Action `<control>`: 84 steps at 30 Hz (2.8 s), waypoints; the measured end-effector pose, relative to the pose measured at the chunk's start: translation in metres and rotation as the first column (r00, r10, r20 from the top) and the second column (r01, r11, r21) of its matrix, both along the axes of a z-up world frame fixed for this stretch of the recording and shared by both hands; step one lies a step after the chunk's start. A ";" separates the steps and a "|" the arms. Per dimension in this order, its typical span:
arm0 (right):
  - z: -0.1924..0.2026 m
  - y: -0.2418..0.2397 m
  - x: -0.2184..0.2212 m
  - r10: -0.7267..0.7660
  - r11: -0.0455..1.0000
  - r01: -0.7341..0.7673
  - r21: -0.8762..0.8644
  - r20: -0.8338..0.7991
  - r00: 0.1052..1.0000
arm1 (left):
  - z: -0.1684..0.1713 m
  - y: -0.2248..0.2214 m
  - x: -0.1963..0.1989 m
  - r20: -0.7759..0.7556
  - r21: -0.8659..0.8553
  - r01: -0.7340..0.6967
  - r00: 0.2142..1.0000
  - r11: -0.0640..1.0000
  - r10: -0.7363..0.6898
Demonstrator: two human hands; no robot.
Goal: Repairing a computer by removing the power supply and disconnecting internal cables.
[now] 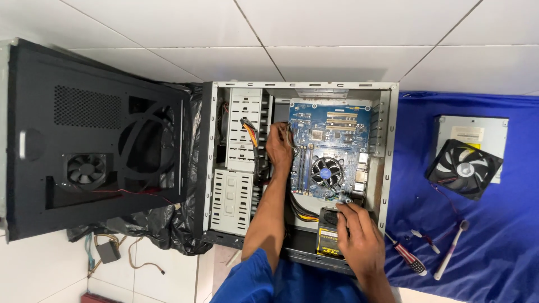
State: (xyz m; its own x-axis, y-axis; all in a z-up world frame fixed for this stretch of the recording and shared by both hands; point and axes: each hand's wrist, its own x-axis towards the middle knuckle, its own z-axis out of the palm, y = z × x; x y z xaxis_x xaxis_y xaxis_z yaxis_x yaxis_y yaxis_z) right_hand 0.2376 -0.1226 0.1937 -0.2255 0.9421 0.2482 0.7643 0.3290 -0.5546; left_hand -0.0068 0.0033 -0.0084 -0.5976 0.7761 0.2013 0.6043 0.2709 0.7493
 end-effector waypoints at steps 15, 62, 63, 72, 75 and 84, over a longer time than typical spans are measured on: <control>-0.002 0.000 0.000 0.003 1.000 -0.003 -0.008 0.038 0.999 | 0.001 -0.008 0.001 0.150 0.061 0.005 0.989 0.998 -0.014; -0.018 -0.011 -0.005 0.081 0.988 -0.065 -0.140 0.112 0.990 | 0.022 -0.036 0.014 -0.313 -0.786 0.104 0.783 0.610 -0.537; -0.020 -0.008 -0.005 0.085 0.988 -0.070 -0.137 0.114 0.990 | 0.028 -0.034 0.018 -0.314 -0.784 0.102 0.786 0.613 -0.533; -0.029 0.050 -0.049 0.182 0.975 -0.178 -0.135 0.018 0.983 | 0.008 -0.091 0.011 0.029 -0.674 0.330 0.906 0.661 -0.422; -0.021 0.089 -0.112 0.215 0.975 -0.220 -0.030 -0.119 0.969 | 0.065 -0.131 0.006 -0.061 -0.597 0.454 0.796 0.661 -0.602; -0.058 0.155 -0.201 0.228 0.932 -0.231 -0.278 -0.045 0.973 | 0.237 -0.197 -0.063 0.149 -0.184 0.520 0.854 0.834 -0.499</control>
State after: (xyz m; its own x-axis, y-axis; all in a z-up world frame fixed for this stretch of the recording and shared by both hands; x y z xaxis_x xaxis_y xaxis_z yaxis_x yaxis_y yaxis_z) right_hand 0.0369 0.0326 0.1354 -0.4425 0.8967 -0.0141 0.6794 0.3249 -0.6579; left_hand -0.0697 -0.1942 0.2288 -0.1130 0.9929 -0.0363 0.6323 0.1001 0.7682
